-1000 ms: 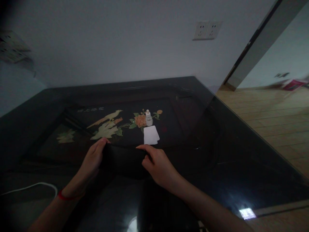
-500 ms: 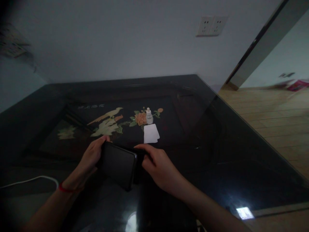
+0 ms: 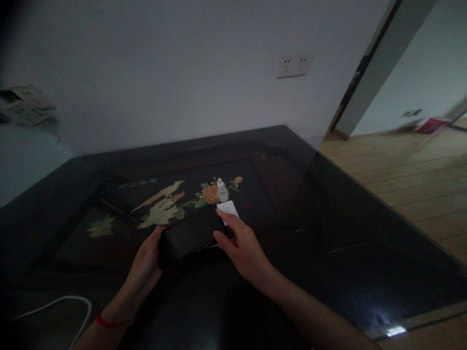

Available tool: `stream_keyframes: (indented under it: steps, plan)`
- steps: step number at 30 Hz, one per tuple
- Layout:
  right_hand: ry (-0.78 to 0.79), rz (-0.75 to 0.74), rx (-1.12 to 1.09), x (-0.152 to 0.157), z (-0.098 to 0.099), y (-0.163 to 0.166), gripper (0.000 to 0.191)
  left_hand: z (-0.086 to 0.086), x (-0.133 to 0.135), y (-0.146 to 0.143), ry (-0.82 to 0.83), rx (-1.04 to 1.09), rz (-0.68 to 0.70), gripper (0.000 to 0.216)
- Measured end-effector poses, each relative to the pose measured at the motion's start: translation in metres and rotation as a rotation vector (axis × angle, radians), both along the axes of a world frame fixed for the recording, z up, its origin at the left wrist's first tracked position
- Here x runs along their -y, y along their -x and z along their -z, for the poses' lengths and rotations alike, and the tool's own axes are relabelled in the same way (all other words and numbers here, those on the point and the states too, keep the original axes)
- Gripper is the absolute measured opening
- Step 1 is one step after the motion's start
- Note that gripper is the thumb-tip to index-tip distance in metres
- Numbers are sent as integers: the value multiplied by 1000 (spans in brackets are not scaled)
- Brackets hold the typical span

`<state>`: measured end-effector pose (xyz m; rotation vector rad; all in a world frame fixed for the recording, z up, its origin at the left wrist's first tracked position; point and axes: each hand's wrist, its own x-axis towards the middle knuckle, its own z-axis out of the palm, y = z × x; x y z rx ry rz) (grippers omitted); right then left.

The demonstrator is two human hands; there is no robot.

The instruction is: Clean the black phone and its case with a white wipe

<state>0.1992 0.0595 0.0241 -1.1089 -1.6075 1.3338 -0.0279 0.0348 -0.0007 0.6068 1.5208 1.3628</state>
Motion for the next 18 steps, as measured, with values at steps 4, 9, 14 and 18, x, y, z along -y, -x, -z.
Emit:
stream_keyframes:
  steps: [4,9,14,18]
  plan:
    - [16,62,-58,-10,2,-5,51,-9,7,2,76,186,218,27]
    - [20,-45,-48,-6,-9,-4,37,-15,24,-7,281,400,580,38]
    - [-85,-132,-22,10,-15,4,33,-8,38,-26,219,739,937,77]
    - [-341,-144,-7,16,-13,5,35,-1,43,-30,122,715,851,76]
